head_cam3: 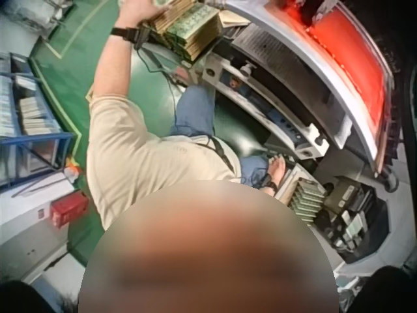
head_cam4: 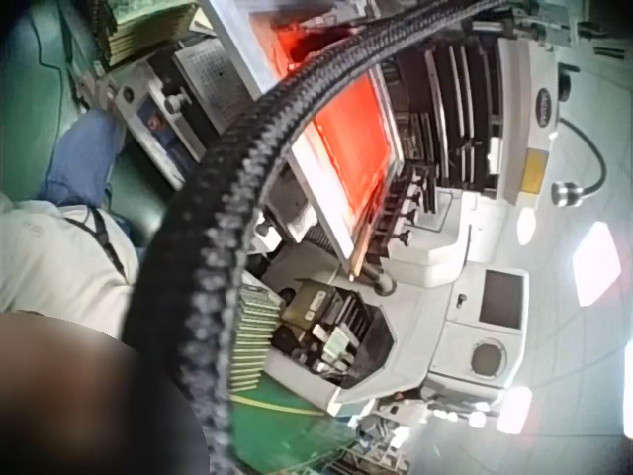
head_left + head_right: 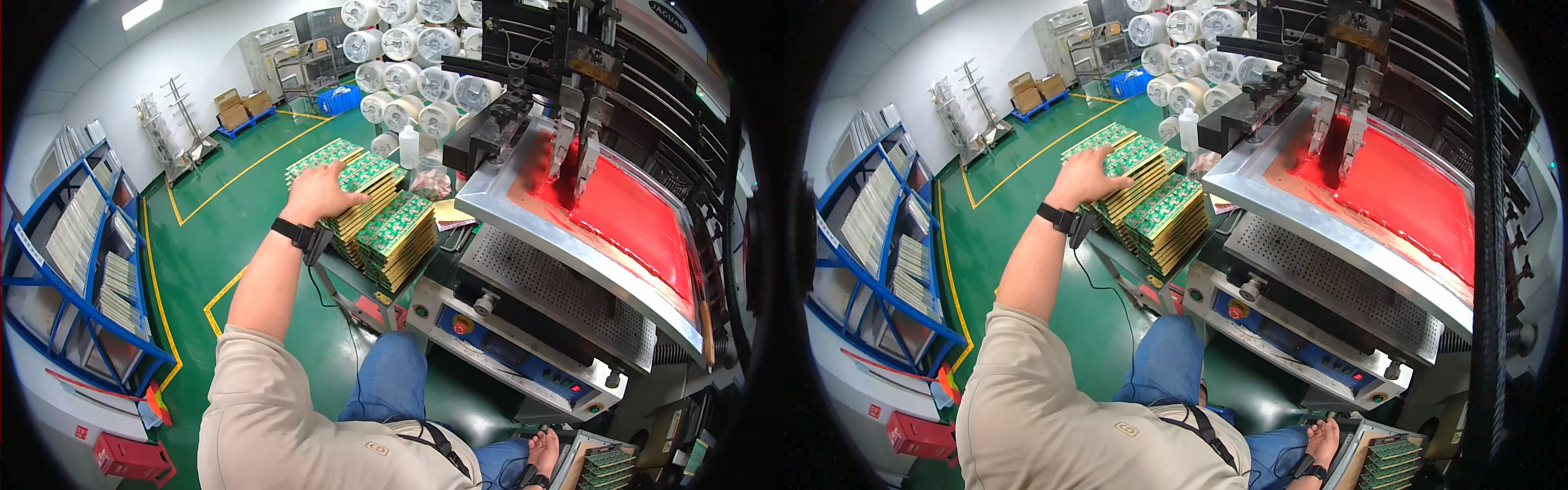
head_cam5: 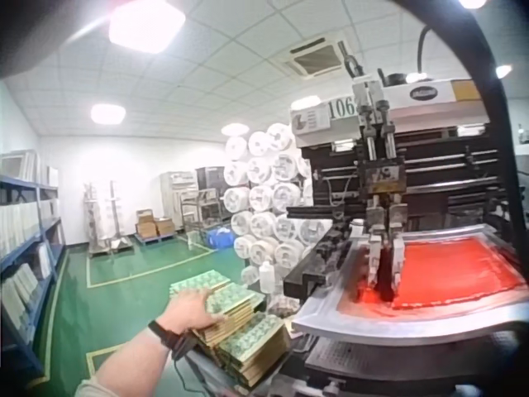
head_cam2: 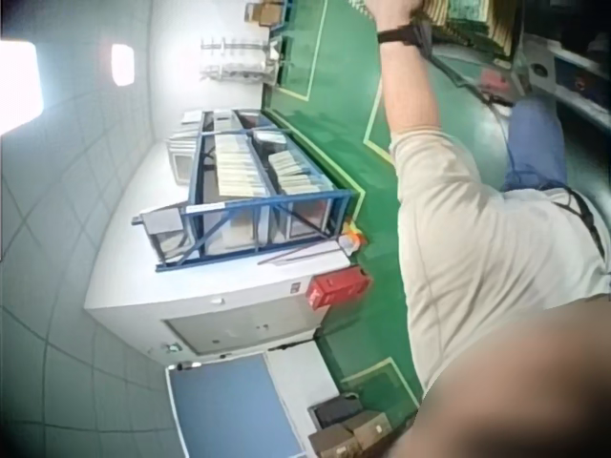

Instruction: Operating a manual screen printing machine to apply solder paste to PCB panels.

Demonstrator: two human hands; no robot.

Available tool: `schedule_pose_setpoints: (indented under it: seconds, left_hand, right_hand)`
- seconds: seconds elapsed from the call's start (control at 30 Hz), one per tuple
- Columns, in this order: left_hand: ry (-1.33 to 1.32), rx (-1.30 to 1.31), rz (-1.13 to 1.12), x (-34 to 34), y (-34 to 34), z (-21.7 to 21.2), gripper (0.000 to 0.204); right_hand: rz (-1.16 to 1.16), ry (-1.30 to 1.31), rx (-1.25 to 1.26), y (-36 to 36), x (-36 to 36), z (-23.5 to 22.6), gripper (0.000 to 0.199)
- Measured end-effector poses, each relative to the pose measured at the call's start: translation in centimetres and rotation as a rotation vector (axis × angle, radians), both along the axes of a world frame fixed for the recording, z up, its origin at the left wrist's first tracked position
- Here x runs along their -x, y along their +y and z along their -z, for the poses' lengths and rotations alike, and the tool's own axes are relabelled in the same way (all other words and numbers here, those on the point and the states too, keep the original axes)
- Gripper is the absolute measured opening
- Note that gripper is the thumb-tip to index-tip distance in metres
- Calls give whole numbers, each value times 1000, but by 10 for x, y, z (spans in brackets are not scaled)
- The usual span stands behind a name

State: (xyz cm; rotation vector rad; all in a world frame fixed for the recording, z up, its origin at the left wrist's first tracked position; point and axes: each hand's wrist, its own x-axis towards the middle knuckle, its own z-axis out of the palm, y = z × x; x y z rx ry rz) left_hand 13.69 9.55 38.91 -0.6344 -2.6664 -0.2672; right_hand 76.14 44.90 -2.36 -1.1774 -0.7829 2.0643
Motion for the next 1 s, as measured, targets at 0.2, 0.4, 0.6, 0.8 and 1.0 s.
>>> schedule_pose_setpoints:
  seconds: [0.2, 0.4, 0.6, 0.8, 1.0]
  left_hand:
    - [-119, 95, -60, 13, 2, 4, 84]
    - [-174, 24, -50, 19, 2, -2, 80]
    - [-121, -87, -12, 30, -7, 8, 79]
    - [-155, -62, -70, 23, -9, 12, 84]
    - [-235, -22, -32, 25, -8, 9, 95]
  right_hand:
    - [8, 8, 1, -1, -4, 5, 25]
    - [8, -1, 8, -1, -1, -3, 24]
    - [9, 15, 1, -2, 0, -3, 24]
    - [-11, 5, -1, -1, 0, -1, 23]
    - [-15, 3, -10, 1, -1, 3, 23]
